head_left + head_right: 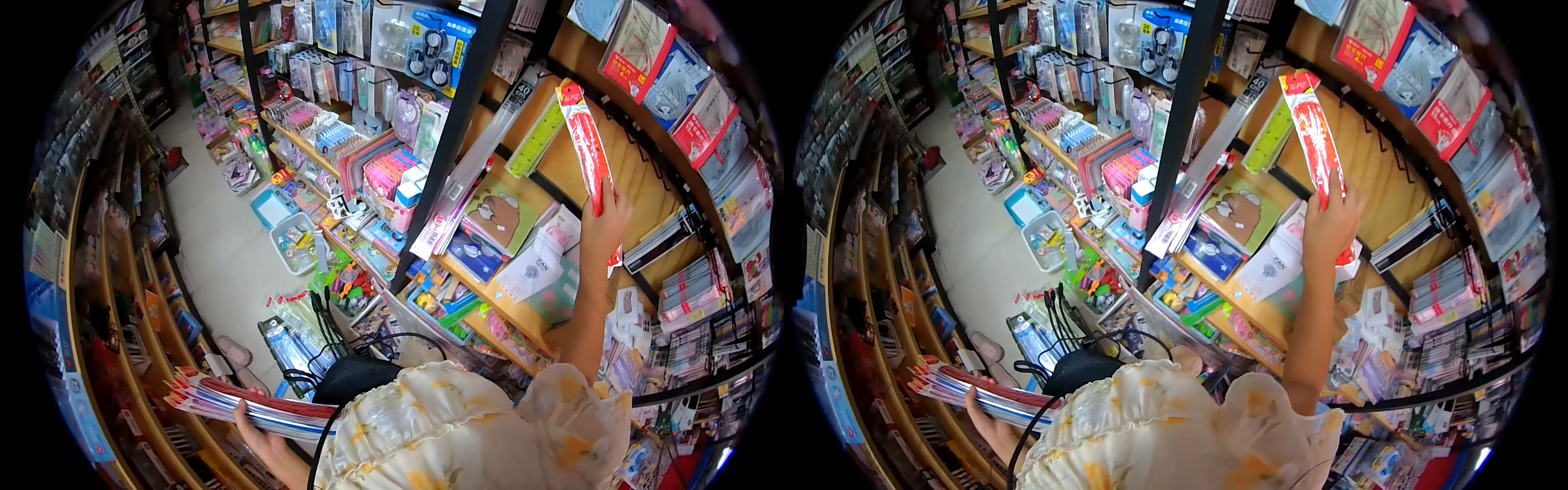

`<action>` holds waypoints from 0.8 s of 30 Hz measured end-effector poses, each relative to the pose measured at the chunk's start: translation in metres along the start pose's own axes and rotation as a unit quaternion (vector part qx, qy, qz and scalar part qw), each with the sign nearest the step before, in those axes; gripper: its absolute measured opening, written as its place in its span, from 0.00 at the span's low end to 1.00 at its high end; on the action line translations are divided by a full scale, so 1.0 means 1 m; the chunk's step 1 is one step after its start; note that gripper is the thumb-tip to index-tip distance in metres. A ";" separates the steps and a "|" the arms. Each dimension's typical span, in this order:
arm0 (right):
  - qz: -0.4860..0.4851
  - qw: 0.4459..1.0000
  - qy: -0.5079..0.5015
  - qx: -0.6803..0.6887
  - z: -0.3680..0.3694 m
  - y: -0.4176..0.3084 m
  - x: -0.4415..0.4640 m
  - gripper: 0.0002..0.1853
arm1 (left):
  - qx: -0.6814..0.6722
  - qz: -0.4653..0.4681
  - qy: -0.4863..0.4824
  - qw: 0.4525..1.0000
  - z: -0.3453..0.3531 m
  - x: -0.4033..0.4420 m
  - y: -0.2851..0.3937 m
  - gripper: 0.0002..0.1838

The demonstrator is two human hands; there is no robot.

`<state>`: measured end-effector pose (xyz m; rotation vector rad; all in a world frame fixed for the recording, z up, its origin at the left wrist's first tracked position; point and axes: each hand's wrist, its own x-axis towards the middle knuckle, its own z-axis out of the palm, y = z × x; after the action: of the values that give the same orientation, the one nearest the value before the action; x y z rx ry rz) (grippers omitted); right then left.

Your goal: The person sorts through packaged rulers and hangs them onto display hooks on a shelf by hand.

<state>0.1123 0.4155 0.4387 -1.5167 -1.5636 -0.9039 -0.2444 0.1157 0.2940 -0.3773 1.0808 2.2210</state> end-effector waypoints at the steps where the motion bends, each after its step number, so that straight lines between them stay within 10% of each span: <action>1: -0.001 1.000 -0.004 0.003 0.000 0.000 0.001 0.20 | 0.009 0.017 0.009 1.000 0.001 -0.001 -0.001 0.19; 19: -0.035 0.998 -0.038 -0.020 -0.016 0.001 0.016 0.19 | 0.088 0.116 0.026 0.989 0.023 -0.041 -0.005 0.18; 24: -0.033 0.998 -0.054 -0.017 -0.019 0.000 0.025 0.19 | -0.009 0.013 0.065 0.998 0.005 -0.017 -0.001 0.17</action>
<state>0.1130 0.4100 0.4700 -1.5682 -1.6925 -0.9029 -0.2307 0.1128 0.3051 -0.5242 1.1386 2.2556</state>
